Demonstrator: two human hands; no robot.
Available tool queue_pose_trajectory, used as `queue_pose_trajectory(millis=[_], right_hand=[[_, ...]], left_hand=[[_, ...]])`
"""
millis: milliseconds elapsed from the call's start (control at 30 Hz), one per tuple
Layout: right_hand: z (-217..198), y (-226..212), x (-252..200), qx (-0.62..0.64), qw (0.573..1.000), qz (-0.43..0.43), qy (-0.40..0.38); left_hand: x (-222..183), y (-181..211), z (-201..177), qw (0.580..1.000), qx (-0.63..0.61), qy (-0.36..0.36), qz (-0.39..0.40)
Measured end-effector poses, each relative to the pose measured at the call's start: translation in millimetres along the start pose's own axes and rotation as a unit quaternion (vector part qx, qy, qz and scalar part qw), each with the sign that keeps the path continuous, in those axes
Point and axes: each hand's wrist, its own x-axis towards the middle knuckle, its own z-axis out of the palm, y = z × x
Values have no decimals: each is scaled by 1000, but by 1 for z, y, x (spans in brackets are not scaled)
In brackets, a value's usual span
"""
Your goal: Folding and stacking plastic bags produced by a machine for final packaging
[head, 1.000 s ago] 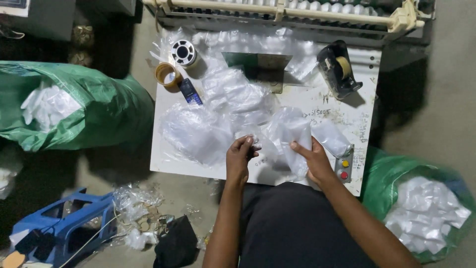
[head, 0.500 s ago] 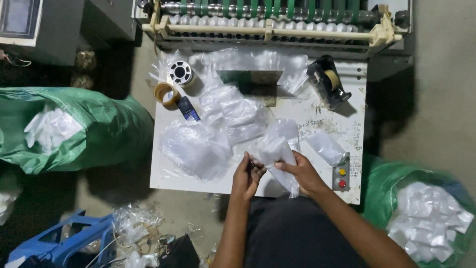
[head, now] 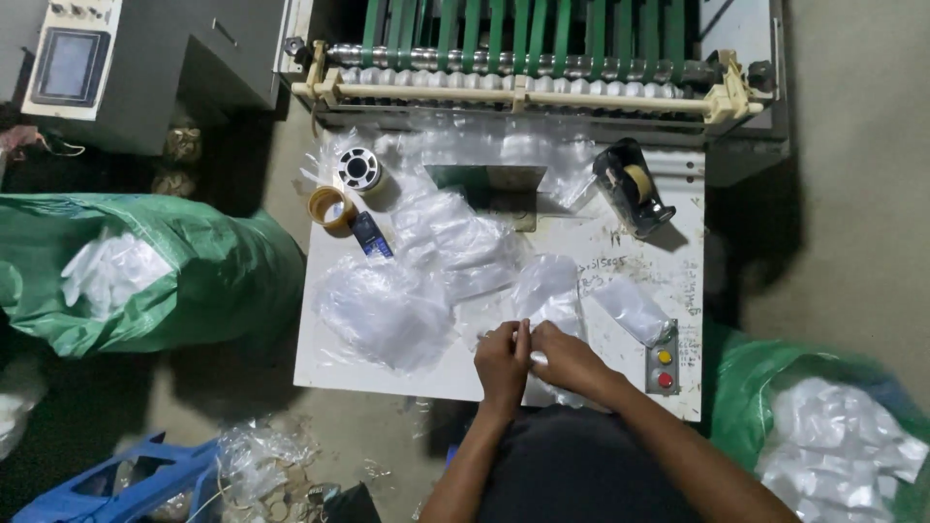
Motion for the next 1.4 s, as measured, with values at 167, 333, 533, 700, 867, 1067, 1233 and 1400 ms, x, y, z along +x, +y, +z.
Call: queue_pose_trajectory(millis=[167, 333, 533, 700, 867, 1067, 1233, 1400], right_hand=[[49, 72, 38, 310, 941, 93, 100], [37, 54, 15, 580, 811, 68, 22], [35, 38, 35, 288, 955, 60, 43], [27, 59, 86, 425, 905, -23, 28], [-23, 60, 145, 252, 938, -14, 239], [11, 120, 94, 304, 903, 161, 256], [80, 155, 76, 273, 924, 160, 213], [76, 134, 69, 253, 938, 150, 184]], left_hand=[[2, -22, 2, 943, 124, 46, 305], [13, 18, -12, 994, -95, 56, -22], [-10, 49, -13, 977, -123, 28, 171], [-3, 50, -31, 973, -125, 59, 185], [-4, -2, -16, 977, -178, 68, -93], [1, 11, -1, 967, -92, -45, -232], [18, -33, 52, 953, -121, -54, -272], [44, -78, 103, 920, -48, -223, -318]])
